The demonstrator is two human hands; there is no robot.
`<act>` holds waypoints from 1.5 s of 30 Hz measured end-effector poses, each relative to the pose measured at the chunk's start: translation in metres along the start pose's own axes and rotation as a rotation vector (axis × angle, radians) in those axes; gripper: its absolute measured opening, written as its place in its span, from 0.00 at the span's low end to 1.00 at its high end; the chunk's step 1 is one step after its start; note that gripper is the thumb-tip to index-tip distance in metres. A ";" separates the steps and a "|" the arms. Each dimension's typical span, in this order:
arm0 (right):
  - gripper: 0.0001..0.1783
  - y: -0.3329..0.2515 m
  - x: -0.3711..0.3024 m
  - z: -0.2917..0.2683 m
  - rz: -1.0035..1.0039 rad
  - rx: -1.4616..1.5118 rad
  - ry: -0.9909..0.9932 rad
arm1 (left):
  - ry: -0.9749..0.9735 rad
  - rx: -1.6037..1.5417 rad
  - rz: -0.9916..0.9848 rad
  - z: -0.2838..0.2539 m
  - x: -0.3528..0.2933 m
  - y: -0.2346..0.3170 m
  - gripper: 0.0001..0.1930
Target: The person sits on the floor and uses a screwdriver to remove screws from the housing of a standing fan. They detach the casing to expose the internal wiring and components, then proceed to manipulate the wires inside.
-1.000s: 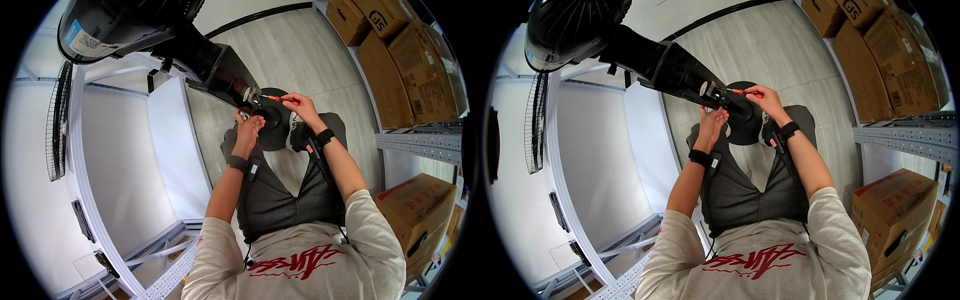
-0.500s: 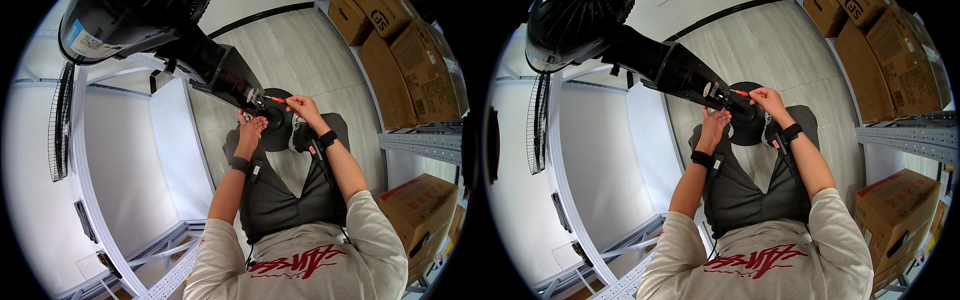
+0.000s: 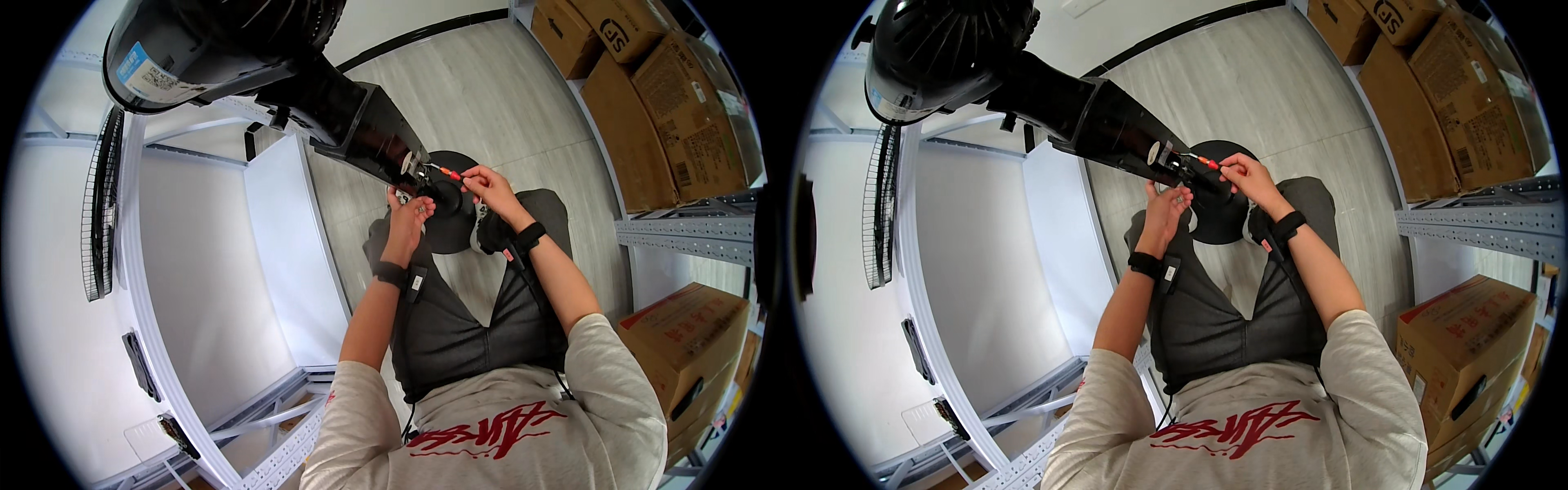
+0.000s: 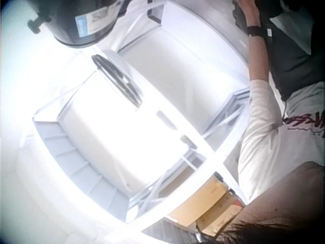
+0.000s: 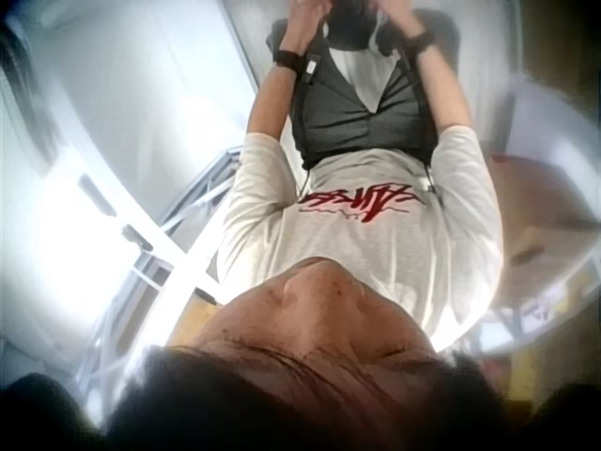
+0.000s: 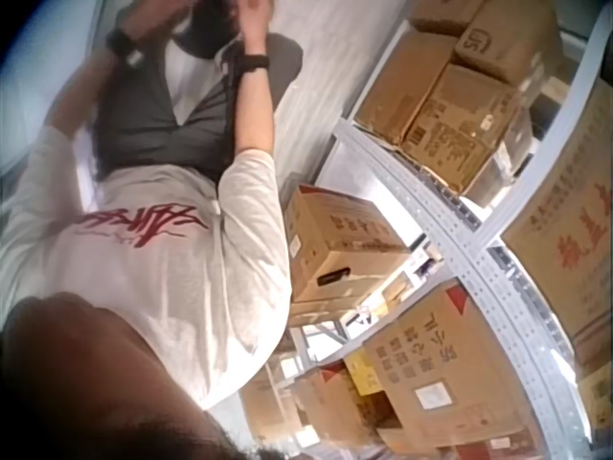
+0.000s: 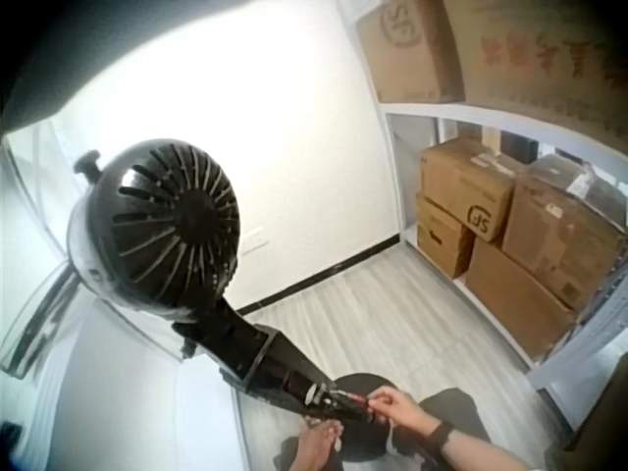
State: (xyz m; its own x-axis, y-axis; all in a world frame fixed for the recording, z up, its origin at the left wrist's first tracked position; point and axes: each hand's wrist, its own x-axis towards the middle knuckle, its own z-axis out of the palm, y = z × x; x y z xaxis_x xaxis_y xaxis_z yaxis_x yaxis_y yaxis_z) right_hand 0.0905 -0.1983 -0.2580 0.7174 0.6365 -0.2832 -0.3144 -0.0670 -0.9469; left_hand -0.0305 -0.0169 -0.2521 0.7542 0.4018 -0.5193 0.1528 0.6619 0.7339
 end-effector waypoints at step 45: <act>0.09 0.009 0.007 0.000 0.122 0.249 0.125 | 0.005 0.017 0.019 0.004 -0.001 -0.002 0.34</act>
State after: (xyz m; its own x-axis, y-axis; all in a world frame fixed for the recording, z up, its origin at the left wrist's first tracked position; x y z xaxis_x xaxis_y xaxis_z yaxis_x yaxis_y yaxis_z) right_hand 0.0924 -0.1948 -0.2684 0.7310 0.5351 -0.4236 -0.5347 0.0635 -0.8426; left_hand -0.0292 -0.0208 -0.2509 0.7541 0.4169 -0.5074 0.1494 0.6435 0.7508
